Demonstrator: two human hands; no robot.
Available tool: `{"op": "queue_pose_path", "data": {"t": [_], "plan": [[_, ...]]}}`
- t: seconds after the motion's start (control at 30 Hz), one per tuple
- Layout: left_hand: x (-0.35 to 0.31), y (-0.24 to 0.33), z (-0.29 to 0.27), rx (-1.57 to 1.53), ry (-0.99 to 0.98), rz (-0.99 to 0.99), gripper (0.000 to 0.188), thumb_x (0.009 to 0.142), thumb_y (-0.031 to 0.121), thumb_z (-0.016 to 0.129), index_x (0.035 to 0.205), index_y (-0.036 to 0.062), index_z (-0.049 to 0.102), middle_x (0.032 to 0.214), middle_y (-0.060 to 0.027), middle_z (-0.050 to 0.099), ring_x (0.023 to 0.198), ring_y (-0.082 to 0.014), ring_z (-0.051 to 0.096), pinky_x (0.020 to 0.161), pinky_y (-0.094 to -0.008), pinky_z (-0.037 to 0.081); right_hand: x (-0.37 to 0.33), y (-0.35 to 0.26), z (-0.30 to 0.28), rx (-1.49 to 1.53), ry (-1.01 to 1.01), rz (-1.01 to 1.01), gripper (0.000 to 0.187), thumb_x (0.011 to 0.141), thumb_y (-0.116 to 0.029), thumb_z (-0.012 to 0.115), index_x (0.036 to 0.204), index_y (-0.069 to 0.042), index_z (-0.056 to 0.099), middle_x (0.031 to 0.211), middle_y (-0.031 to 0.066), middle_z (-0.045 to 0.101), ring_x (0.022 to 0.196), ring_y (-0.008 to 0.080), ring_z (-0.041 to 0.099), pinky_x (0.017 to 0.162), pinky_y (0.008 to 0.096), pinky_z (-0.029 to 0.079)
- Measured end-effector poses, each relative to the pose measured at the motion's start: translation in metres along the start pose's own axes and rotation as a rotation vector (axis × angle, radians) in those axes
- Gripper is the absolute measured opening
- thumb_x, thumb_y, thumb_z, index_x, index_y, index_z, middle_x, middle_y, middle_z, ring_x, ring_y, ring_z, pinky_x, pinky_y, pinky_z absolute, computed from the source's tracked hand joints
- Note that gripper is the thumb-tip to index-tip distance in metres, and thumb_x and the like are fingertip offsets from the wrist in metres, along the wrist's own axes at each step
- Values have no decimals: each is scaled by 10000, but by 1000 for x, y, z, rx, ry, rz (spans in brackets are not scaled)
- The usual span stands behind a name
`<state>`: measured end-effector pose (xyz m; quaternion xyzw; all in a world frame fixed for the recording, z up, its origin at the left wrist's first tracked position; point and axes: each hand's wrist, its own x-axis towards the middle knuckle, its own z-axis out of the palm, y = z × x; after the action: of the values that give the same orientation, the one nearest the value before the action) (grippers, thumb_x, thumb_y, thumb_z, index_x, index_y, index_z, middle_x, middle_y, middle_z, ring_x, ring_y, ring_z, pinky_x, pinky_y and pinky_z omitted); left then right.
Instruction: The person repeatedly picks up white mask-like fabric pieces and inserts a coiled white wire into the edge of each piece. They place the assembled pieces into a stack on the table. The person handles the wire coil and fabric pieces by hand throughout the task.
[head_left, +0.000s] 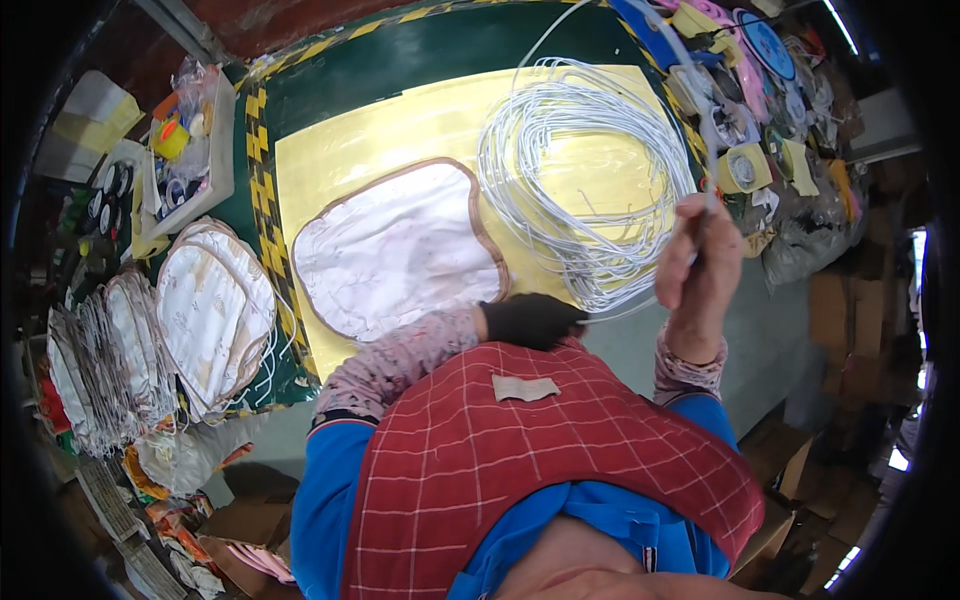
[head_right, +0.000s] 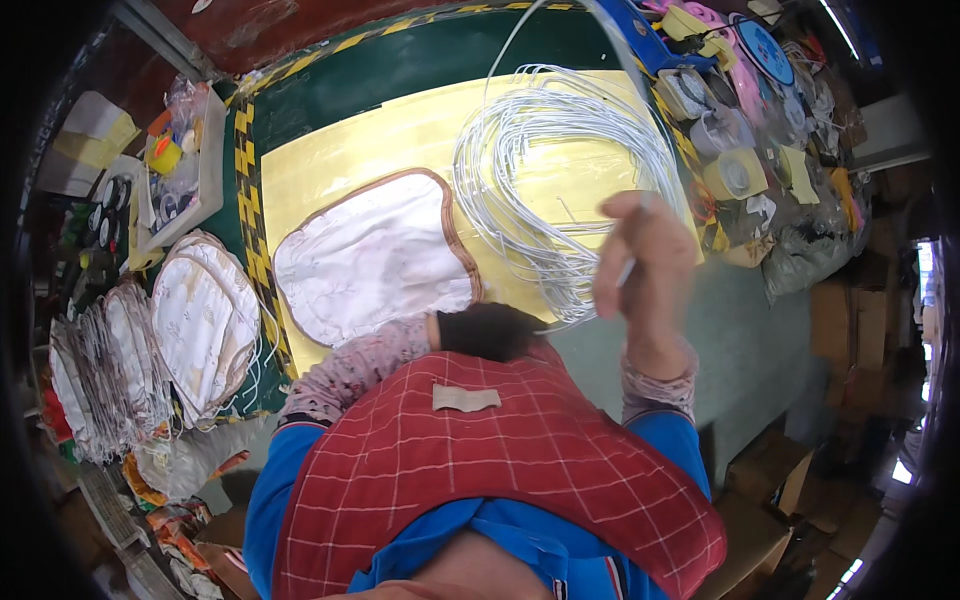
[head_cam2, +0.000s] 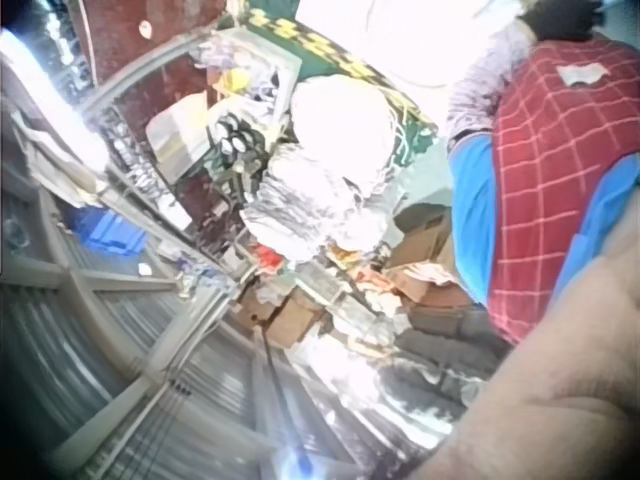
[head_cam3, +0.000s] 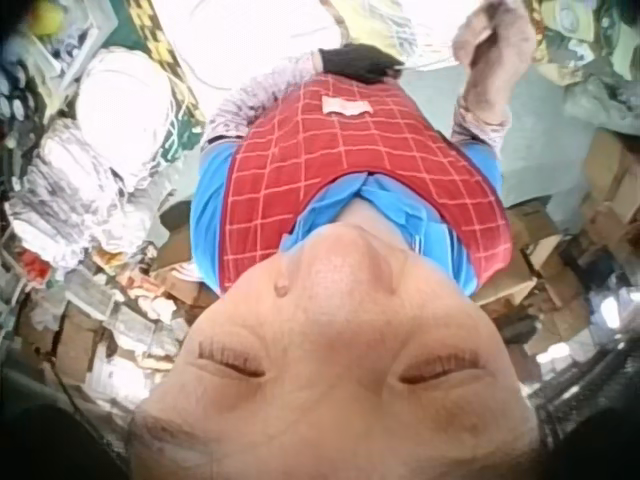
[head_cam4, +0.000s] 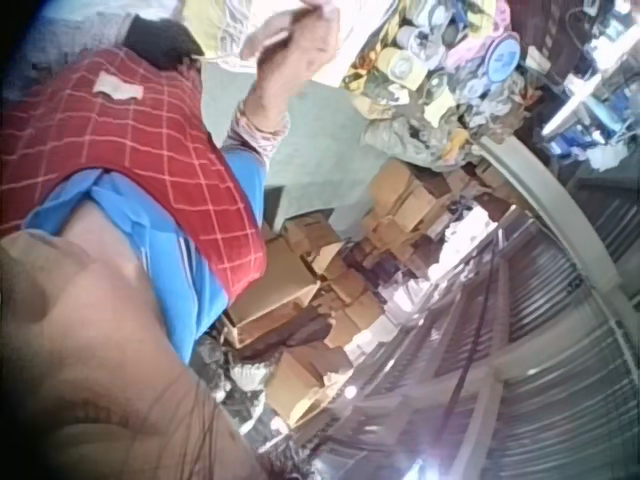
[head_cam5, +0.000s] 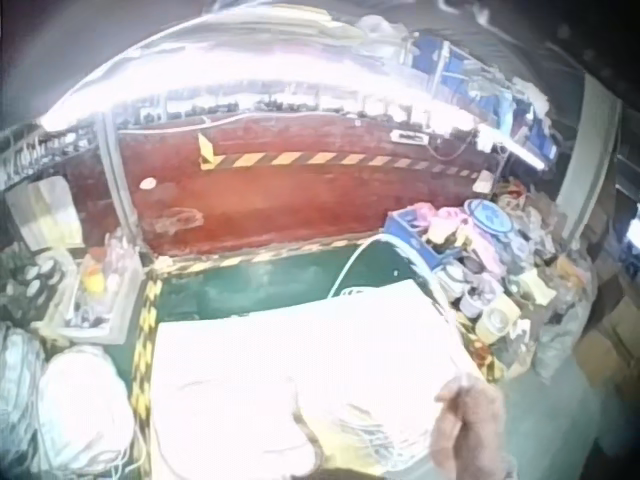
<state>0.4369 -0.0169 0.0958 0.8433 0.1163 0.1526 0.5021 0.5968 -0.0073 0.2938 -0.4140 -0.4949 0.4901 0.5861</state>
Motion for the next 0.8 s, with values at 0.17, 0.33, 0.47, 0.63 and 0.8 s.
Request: {"op": "queue_pose_path", "data": {"t": [0.17, 0.33, 0.47, 0.63, 0.8], "plan": [[-72, -52, -33, 606, -269, -447, 160, 824, 243, 534, 907, 126, 605, 801, -110, 619, 728, -305, 626, 589, -388, 496, 52, 17, -41, -43, 106, 146, 490, 982, -309, 386, 1324, 42, 373, 495, -38, 369, 294, 30, 293, 263, 173, 222], [-89, -165, -96, 545, 662, -434, 319, 803, 183, 529, 1098, 74, 581, 984, -178, 628, 871, -338, 600, 735, -436, 475, 69, 86, -49, -330, 81, 133, 405, 968, -170, 421, 1323, 26, 411, 482, -45, 379, 311, 19, 263, 286, 171, 212], [-95, -210, -136, 881, 647, -756, 163, 725, 126, 598, 882, 83, 595, 956, -114, 593, 838, -301, 611, 705, -426, 500, 48, 81, -42, -370, 66, 106, 392, 979, -149, 385, 1322, 41, 400, 463, -43, 372, 305, 22, 265, 295, 170, 224], [-96, -217, -170, 704, 617, -800, 251, 780, 185, 548, 988, 70, 629, 973, -130, 621, 891, -299, 613, 787, -411, 492, 26, 63, -46, -213, 35, 65, 418, 981, -185, 392, 1308, 75, 393, 453, -57, 332, 320, 18, 255, 307, 178, 208], [-119, -139, -215, 43, 1144, -499, 325, 868, 164, 479, 1128, -25, 523, 1070, -180, 584, 974, -294, 562, 859, -325, 433, 19, 41, -59, -80, 26, 84, 398, 975, -147, 391, 1291, 94, 413, 468, -80, 311, 351, 10, 252, 326, 182, 193]]}}
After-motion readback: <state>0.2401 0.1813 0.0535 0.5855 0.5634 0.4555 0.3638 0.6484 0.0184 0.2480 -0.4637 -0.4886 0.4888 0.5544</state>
